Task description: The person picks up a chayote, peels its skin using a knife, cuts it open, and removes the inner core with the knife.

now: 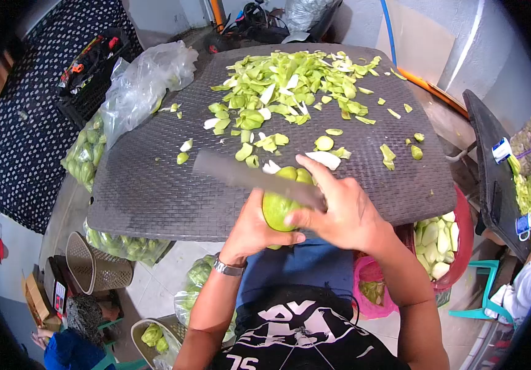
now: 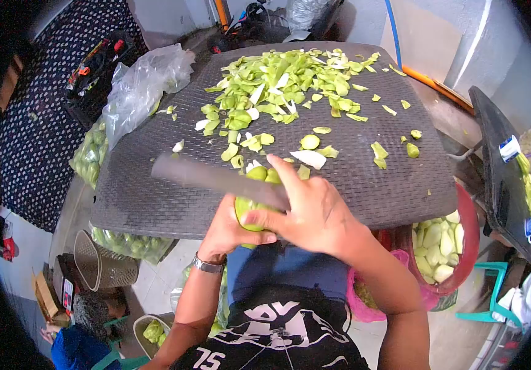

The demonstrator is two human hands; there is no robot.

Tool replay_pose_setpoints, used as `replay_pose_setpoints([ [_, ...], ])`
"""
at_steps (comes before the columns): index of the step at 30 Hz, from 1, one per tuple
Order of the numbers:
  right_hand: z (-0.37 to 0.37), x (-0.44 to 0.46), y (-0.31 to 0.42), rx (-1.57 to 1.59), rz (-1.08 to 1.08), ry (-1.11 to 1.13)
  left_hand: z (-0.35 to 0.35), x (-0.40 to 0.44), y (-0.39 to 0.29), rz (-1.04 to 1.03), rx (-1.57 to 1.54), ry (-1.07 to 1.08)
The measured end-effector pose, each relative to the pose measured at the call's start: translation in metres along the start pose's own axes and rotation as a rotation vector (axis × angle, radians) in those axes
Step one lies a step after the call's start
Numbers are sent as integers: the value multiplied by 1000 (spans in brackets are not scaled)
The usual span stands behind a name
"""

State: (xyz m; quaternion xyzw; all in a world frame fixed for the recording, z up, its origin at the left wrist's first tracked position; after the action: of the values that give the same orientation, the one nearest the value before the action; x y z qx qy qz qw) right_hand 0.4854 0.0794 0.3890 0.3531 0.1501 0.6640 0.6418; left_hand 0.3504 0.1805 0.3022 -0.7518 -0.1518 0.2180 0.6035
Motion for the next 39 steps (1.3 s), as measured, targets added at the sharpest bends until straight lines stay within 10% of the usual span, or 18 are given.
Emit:
replay_pose_setpoints([
  [4, -8, -18, 19, -424, 173, 25, -4, 5, 6, -72, -65, -55],
  [17, -4, -23, -5, -391, 117, 31, -20, 7, 9, 33, -472, -23],
  [21, 6, -23, -39, -370, 88, -3, -14, -6, -5, -46, 11, -81],
  [39, 13, -3, -61, -307, 64, 105, -27, 4, 10, 106, -91, -137],
])
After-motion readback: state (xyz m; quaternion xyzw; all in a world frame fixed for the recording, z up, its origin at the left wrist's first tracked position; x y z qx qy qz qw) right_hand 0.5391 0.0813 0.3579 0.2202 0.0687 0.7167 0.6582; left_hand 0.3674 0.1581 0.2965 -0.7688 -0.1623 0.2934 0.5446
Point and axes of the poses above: each hand's wrist, its own x-axis towards the middle knuckle, its own z-axis out of the back of the hand, y = z × x, the point moved 6 cm from there along x, towards the middle knuckle, and after that the axes turned 14 degrees about z, right-handed, at the moved point
